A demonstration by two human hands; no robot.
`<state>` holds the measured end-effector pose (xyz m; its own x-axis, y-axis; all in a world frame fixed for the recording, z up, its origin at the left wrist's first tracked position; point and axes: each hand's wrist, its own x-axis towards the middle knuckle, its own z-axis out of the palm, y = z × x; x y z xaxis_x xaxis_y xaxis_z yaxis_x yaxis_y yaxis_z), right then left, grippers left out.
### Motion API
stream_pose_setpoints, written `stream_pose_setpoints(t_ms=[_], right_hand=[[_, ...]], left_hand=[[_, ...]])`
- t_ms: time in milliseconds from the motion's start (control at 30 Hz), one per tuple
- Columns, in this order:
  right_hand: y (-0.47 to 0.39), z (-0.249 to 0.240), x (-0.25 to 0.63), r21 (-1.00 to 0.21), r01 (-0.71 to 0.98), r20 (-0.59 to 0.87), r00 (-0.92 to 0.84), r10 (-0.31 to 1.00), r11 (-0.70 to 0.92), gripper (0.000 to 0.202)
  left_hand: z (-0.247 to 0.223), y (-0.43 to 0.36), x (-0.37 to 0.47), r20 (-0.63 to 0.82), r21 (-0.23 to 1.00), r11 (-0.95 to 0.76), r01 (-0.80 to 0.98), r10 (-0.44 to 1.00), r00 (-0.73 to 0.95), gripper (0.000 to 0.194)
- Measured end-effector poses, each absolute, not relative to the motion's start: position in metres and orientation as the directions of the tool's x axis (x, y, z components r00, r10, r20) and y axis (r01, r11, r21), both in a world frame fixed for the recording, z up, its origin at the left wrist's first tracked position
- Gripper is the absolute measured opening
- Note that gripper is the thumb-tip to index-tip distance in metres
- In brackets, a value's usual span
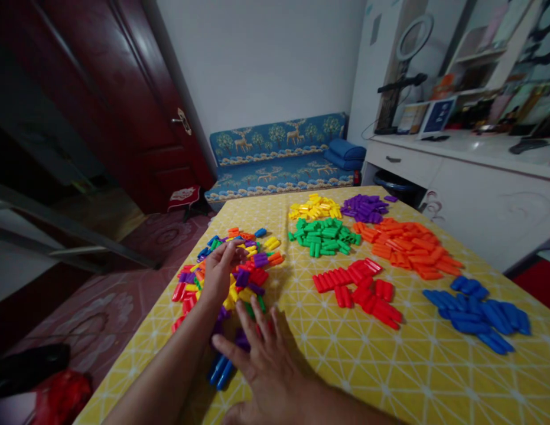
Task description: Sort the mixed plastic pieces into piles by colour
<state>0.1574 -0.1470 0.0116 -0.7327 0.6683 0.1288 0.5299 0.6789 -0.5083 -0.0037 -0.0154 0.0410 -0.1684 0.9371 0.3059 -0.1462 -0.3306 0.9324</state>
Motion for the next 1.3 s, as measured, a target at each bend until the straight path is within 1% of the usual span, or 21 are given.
stream_pose_setpoints(t_ms=[67, 100, 167, 233, 300, 333, 400, 433, 500, 567, 633, 700, 767, 867, 967, 1100, 1200, 1300], right_hand=[[-0.141, 0.015, 0.143, -0.48, 0.454, 0.147, -0.802, 0.579, 0.751, 0.074], [-0.137, 0.017, 0.137, -0.455, 0.44, 0.156, -0.817, 0.555, 0.774, 0.061], [-0.124, 0.02, 0.13, -0.384, 0.459, 0.177, -0.815, 0.552, 0.801, 0.042], [-0.107, 0.02, 0.128, -0.31, 0.511, 0.203, -0.789, 0.58, 0.802, 0.033], [-0.09, 0.017, 0.13, -0.27, 0.574, 0.241, -0.737, 0.631, 0.773, 0.036], [-0.082, 0.014, 0.132, -0.269, 0.607, 0.274, -0.696, 0.664, 0.748, 0.038], [-0.069, 0.008, 0.138, -0.301, 0.667, 0.372, -0.576, 0.728, 0.681, 0.035], [-0.063, 0.004, 0.141, -0.334, 0.691, 0.431, -0.494, 0.755, 0.642, 0.031], [-0.054, -0.003, 0.147, -0.425, 0.706, 0.526, -0.317, 0.789, 0.567, 0.027], [-0.045, -0.01, 0.151, -0.527, 0.682, 0.583, -0.144, 0.8, 0.507, 0.025], [-0.038, -0.015, 0.154, -0.595, 0.647, 0.617, -0.014, 0.787, 0.478, 0.025], [-0.032, -0.019, 0.155, -0.614, 0.641, 0.633, 0.051, 0.772, 0.461, 0.027], [-0.029, -0.022, 0.155, -0.601, 0.663, 0.635, 0.056, 0.77, 0.447, 0.031], [-0.028, -0.027, 0.154, -0.577, 0.696, 0.62, 0.033, 0.784, 0.427, 0.038], [-0.03, -0.029, 0.153, -0.575, 0.706, 0.579, -0.006, 0.815, 0.413, 0.042], [-0.031, -0.024, 0.154, -0.609, 0.686, 0.529, -0.023, 0.848, 0.399, 0.044], [-0.033, -0.019, 0.154, -0.631, 0.68, 0.5, -0.012, 0.866, 0.374, 0.044], [-0.035, -0.016, 0.154, -0.657, 0.675, 0.444, -0.014, 0.896, 0.336, 0.044]], left_hand=[[0.047, -0.015, -0.009, 0.314, 0.92, -0.344, -0.186, 0.933, -0.177, 0.039], [0.05, -0.014, -0.011, 0.314, 0.918, -0.345, -0.194, 0.933, -0.173, 0.039], [0.056, -0.014, -0.015, 0.308, 0.923, -0.335, -0.191, 0.938, -0.158, 0.04], [0.059, -0.014, -0.018, 0.297, 0.934, -0.318, -0.166, 0.945, -0.136, 0.041], [0.058, -0.013, -0.018, 0.295, 0.946, -0.307, -0.107, 0.949, -0.113, 0.041], [0.056, -0.013, -0.018, 0.305, 0.949, -0.311, -0.056, 0.947, -0.1, 0.04], [0.049, -0.011, -0.017, 0.349, 0.935, -0.341, 0.099, 0.935, -0.069, 0.035], [0.044, -0.01, -0.016, 0.384, 0.907, -0.369, 0.202, 0.922, -0.043, 0.031], [0.035, -0.008, -0.013, 0.462, 0.799, -0.436, 0.415, 0.886, 0.042, 0.025], [0.028, -0.005, -0.007, 0.491, 0.65, -0.483, 0.586, 0.856, 0.161, 0.032], [0.023, -0.003, 0.001, 0.448, 0.504, -0.491, 0.71, 0.852, 0.271, 0.045], [0.022, -0.001, 0.009, 0.372, 0.374, -0.468, 0.801, 0.867, 0.333, 0.051], [0.023, 0.0, 0.016, 0.311, 0.267, -0.442, 0.856, 0.881, 0.357, 0.05], [0.026, 0.001, 0.02, 0.263, 0.177, -0.395, 0.901, 0.901, 0.344, 0.044], [0.028, -0.001, 0.018, 0.261, 0.149, -0.357, 0.922, 0.914, 0.311, 0.04], [0.029, -0.007, 0.016, 0.286, 0.108, -0.334, 0.936, 0.913, 0.292, 0.033], [0.029, -0.009, 0.017, 0.288, 0.088, -0.345, 0.934, 0.907, 0.308, 0.032], [0.027, -0.006, 0.017, 0.275, 0.101, -0.367, 0.925, 0.904, 0.328, 0.032]])
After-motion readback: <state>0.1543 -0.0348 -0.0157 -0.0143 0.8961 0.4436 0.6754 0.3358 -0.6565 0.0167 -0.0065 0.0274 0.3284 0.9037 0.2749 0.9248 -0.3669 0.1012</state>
